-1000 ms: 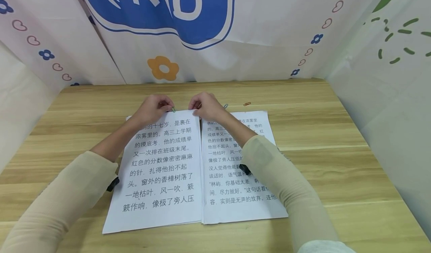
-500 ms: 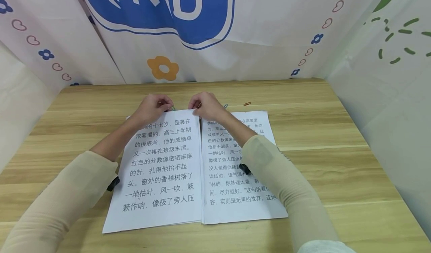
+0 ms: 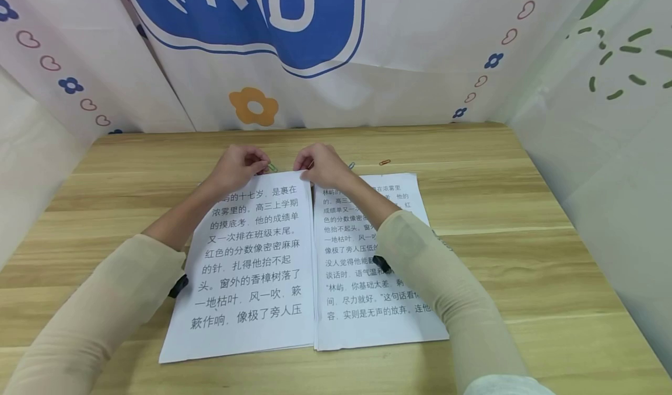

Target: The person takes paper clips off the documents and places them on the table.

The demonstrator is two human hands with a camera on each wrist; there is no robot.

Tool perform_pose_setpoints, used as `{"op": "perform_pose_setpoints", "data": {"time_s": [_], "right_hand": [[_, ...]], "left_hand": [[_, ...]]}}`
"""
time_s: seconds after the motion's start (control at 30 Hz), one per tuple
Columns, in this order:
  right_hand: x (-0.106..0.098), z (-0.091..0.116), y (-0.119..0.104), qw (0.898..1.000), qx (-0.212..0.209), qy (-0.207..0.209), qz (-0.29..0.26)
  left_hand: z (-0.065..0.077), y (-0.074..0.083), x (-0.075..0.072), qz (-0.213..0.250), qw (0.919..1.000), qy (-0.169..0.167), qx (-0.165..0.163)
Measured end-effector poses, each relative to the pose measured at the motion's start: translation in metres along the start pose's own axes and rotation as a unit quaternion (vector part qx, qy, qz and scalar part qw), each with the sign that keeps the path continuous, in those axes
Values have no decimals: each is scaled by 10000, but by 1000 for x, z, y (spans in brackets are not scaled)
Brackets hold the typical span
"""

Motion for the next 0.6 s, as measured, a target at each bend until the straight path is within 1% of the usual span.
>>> {"op": "perform_pose_setpoints", "data": {"time_s": [0.2,0.4,0.6], "right_hand": [[0,0,0,10000,43,-8,16],[0,0,1,10000,30,-13,25],[0,0,0,10000,5,-11,-16]], "left_hand": [[-1,0,-1,104,9999,28,-7],[0,0,-2,194,9997,96,-90],[-4,-2,-1,218,9995,87,-197]]}}
Point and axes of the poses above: each hand's wrist, its own z-axis away from the middle knuckle, its own x-axis out of the palm, y = z × x, the point moved 10 cm from there along -z, towards the middle knuckle, and after that the axes turned 10 degrees about -x, right-handed, at the moved point
